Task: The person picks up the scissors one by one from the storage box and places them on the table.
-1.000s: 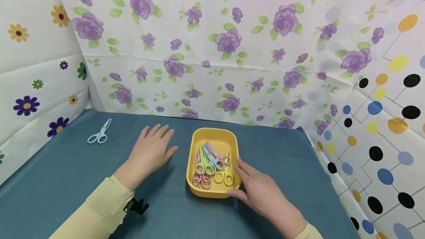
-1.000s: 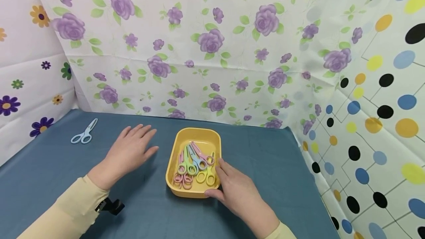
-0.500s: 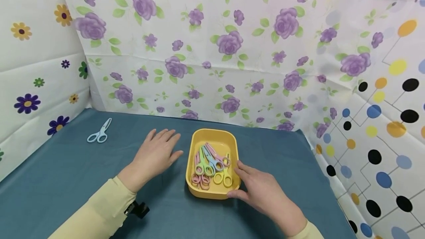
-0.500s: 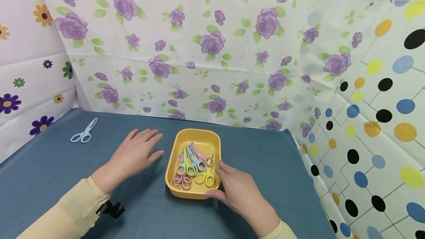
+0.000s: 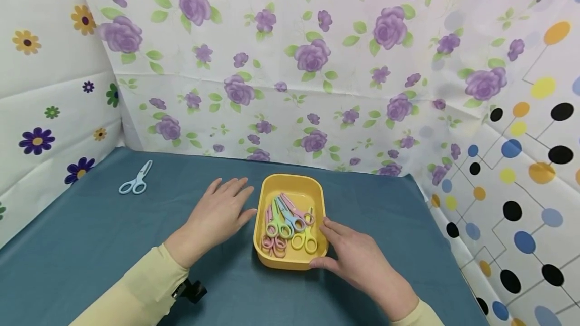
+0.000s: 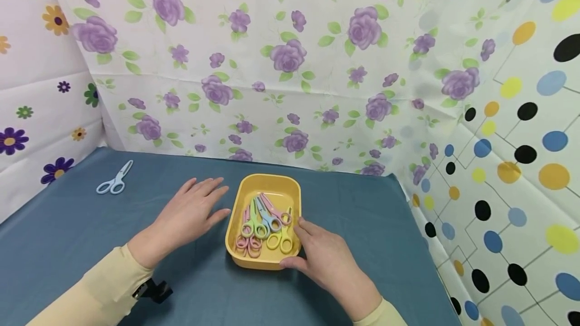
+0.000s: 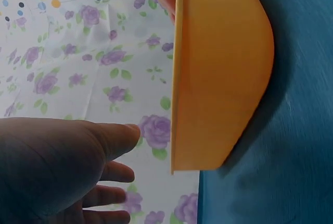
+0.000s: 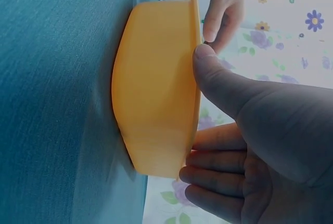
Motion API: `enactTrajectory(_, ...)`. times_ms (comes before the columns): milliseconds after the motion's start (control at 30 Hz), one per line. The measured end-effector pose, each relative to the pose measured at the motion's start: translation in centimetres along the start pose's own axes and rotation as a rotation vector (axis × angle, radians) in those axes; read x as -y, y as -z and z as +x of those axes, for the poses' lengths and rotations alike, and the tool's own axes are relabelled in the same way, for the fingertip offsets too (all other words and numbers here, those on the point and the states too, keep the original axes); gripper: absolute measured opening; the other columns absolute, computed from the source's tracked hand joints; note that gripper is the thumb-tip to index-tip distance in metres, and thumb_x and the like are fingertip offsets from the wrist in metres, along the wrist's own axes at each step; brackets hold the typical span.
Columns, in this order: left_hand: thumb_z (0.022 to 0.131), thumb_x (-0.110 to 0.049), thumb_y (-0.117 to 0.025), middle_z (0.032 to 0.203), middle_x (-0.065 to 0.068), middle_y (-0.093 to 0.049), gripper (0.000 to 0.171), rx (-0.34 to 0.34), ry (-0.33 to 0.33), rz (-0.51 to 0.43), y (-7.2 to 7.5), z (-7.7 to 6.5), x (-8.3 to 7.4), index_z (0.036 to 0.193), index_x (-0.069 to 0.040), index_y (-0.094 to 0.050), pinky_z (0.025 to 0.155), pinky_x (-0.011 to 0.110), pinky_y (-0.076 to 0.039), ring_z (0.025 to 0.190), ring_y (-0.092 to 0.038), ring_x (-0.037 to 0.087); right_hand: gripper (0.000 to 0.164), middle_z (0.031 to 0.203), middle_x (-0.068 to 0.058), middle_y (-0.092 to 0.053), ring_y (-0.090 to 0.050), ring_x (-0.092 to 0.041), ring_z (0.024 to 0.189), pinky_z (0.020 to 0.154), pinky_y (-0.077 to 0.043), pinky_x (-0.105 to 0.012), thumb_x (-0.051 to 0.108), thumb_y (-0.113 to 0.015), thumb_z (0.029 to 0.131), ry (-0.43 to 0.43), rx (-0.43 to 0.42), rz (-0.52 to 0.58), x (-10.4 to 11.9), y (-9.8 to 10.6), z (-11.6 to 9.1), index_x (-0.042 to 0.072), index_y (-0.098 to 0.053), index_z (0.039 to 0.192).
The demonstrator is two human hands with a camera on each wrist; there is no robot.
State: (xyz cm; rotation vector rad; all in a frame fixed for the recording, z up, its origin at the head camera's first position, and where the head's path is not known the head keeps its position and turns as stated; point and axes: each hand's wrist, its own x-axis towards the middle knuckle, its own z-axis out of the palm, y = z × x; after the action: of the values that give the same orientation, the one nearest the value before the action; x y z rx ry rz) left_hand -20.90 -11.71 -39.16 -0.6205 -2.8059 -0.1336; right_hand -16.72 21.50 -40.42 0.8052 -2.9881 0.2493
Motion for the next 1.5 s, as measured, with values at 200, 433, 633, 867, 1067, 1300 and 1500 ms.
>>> enactTrajectory(200,0.106,-0.045,-0.077,0.166,0.020,-0.051,0.063,0.002,-0.041,-0.022,0.1,0.0,-1.1,0.153,-0.005,-0.065,0.126,0.066,-0.032,0.151,-0.051,0.039,0.092,0.164,-0.014,-0.055,-0.065,-0.036,0.138,0.096,-0.062,-0.056,0.069,-0.076,0.092,0.005,0.000,-0.003,-0.1,0.0,0.0,0.006,-0.063,0.156)
enactTrajectory(433,0.107,-0.045,-0.075,0.162,0.019,-0.056,0.062,0.016,-0.104,-0.050,0.2,0.5,-2.9,0.154,-0.006,-0.064,0.126,0.066,-0.032,0.150,-0.052,0.039,0.090,0.162,-0.014,-0.057,-0.067,-0.035,0.135,0.093,-0.063,-0.054,0.071,-0.075,0.092,0.021,-0.011,-0.018,-0.2,-0.1,0.0,0.006,-0.065,0.154)
enactTrajectory(633,0.106,-0.044,-0.076,0.158,0.017,-0.061,0.062,0.035,-0.154,-0.073,-0.1,1.1,-4.8,0.156,-0.009,-0.063,0.127,0.065,-0.030,0.150,-0.053,0.040,0.090,0.161,-0.014,-0.058,-0.069,-0.035,0.131,0.091,-0.063,-0.053,0.070,-0.076,0.091,0.014,-0.027,-0.015,-0.4,0.1,-0.2,0.006,-0.065,0.154)
enactTrajectory(867,0.106,-0.046,-0.075,0.156,0.014,-0.063,0.059,0.058,-0.174,-0.060,-0.5,1.4,-6.0,0.153,-0.010,-0.066,0.127,0.064,-0.032,0.148,-0.056,0.037,0.089,0.161,-0.014,-0.059,-0.070,-0.034,0.130,0.089,-0.064,-0.052,0.069,-0.076,0.092,0.024,-0.037,-0.011,-0.4,0.0,-0.2,0.006,-0.066,0.153)
enactTrajectory(1067,0.106,-0.046,-0.075,0.154,0.014,-0.065,0.058,0.088,-0.183,-0.077,-0.8,1.6,-6.6,0.150,-0.009,-0.068,0.127,0.064,-0.033,0.144,-0.059,0.034,0.088,0.160,-0.015,-0.060,-0.071,-0.035,0.129,0.088,-0.064,-0.053,0.069,-0.076,0.092,0.026,-0.038,-0.010,-0.3,0.1,-0.1,0.006,-0.067,0.152)
enactTrajectory(1300,0.107,-0.047,-0.074,0.147,0.012,-0.070,0.055,0.141,-0.193,-0.039,-1.5,2.1,-7.3,0.146,-0.008,-0.072,0.127,0.056,-0.037,0.141,-0.062,0.030,0.088,0.161,-0.015,-0.058,-0.069,-0.035,0.132,0.092,-0.063,-0.054,0.069,-0.076,0.092,0.013,-0.016,-0.011,-0.2,0.0,0.0,0.005,-0.066,0.152)
enactTrajectory(1500,0.105,-0.047,-0.076,0.132,0.009,-0.076,0.051,0.158,-0.170,0.001,-1.7,2.2,-7.6,0.138,-0.008,-0.076,0.125,0.052,-0.040,0.130,-0.069,0.026,0.089,0.162,-0.014,-0.058,-0.069,-0.035,0.132,0.092,-0.063,-0.054,0.069,-0.075,0.092,0.014,-0.014,-0.008,-0.2,0.0,0.1,0.005,-0.066,0.153)
